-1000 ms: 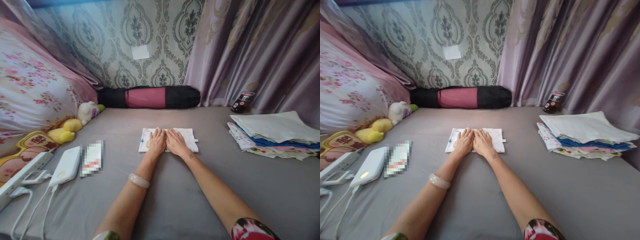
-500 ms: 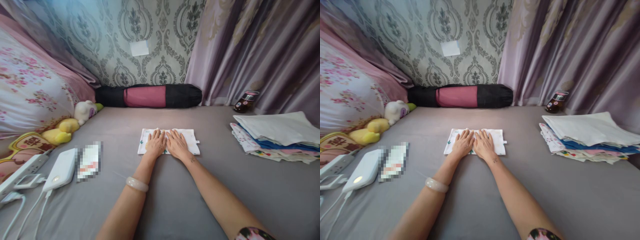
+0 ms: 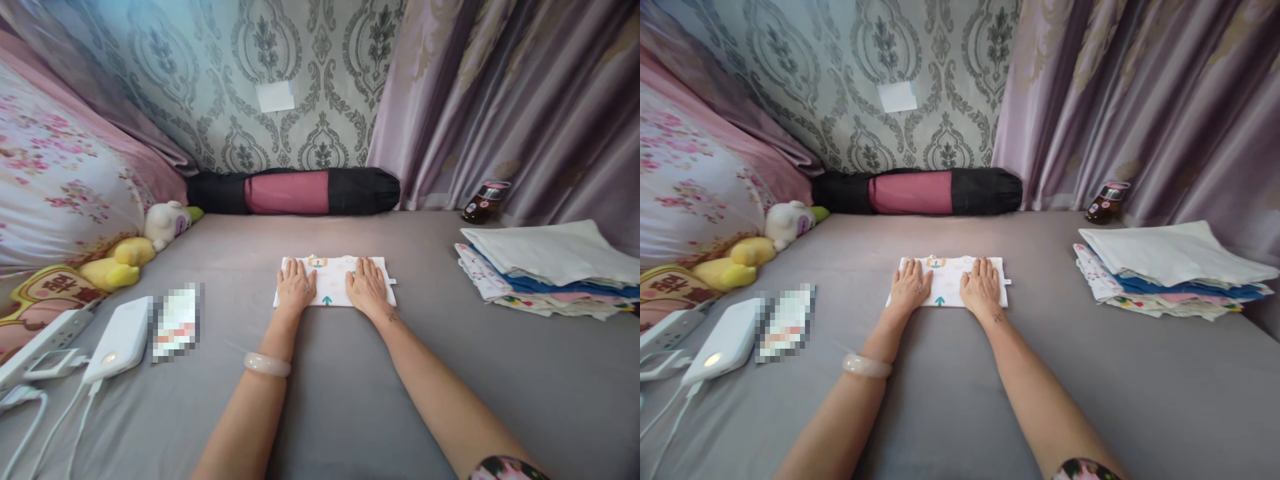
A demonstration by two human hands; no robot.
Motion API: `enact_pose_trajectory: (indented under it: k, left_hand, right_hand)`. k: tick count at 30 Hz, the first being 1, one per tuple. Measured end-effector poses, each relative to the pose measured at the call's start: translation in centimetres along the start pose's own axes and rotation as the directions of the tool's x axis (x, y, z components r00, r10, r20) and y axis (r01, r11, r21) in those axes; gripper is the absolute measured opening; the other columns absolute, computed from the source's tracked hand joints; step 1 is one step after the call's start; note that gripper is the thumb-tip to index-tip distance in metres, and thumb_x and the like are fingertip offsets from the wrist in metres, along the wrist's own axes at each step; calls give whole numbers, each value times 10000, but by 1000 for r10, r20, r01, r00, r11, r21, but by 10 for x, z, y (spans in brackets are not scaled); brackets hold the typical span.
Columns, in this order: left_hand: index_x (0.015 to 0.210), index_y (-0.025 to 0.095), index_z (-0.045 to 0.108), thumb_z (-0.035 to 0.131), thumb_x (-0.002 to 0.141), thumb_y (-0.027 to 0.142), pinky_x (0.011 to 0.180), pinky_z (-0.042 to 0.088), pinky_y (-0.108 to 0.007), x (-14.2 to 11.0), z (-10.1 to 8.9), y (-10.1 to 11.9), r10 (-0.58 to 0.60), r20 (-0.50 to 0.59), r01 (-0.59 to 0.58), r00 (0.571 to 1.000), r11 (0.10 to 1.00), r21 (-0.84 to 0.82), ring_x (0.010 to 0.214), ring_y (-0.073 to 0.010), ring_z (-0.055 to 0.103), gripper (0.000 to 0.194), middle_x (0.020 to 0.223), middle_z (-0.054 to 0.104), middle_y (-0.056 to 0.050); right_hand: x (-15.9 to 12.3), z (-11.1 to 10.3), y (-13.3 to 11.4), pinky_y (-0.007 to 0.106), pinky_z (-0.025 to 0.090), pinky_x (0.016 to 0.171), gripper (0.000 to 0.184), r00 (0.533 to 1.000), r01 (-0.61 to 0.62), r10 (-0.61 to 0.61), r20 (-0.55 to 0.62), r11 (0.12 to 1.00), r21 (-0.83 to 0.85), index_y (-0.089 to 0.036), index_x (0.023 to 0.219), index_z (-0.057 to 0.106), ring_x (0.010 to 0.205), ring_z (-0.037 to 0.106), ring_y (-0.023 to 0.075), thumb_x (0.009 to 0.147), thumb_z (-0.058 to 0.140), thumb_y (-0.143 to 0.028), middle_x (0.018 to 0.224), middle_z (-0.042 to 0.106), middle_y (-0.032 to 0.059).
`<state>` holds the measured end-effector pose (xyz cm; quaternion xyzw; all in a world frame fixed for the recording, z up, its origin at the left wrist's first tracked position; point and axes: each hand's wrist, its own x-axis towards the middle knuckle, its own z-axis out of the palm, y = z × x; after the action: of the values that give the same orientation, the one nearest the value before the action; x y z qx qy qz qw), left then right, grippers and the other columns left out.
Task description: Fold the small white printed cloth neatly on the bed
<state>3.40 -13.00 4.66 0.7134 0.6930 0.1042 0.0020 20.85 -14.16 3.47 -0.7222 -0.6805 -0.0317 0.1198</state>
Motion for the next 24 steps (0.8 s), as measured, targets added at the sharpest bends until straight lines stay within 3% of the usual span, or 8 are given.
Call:
enact_pose_trajectory:
  k: [6,13,19,21,24]
  left_hand:
    - [1447,111,409,228,992,388,1145,304,-477,0,-3,-13,-42,11,43,999,999,-9,1433,-284,325,562,1555,344,-157]
    - [1462,146,382,223,999,393,1156,288,-463,5,-2,-32,-21,67,23,998,999,-30,1420,-264,351,549,1560,348,-116]
    - [1466,140,378,223,994,404,1158,279,-486,6,-1,-34,-27,76,31,997,998,-48,1427,-283,335,563,1563,343,-115]
    - [1453,152,402,227,993,398,1159,268,-511,6,-3,-30,-32,40,34,999,999,-41,1433,-285,323,550,1549,370,-115]
    - [1424,164,445,223,995,384,1179,211,-529,4,-7,-21,-1,-73,0,997,1000,-12,1444,-268,305,530,1519,419,-122]
  right_hand:
    - [3,-3,13,438,210,1143,586,996,-77,77,52,997,-13,23,1463,356,1416,228,300,1018,305,-356,1531,291,203]
    - [8,-1,28,424,259,1117,628,982,-180,182,59,983,-27,57,1464,323,1374,310,316,1022,296,-388,1499,331,239]
    - [7,-2,28,452,269,1108,621,982,-181,182,53,983,-22,57,1456,338,1361,328,328,1025,294,-387,1489,341,250]
    - [5,-5,26,490,248,1112,585,987,-158,159,14,987,-37,27,1447,378,1358,325,339,1025,312,-373,1488,346,245]
    - [2,-11,19,522,174,1137,513,997,-26,23,-68,999,-46,-52,1447,422,1389,274,330,1027,331,-333,1516,317,210]
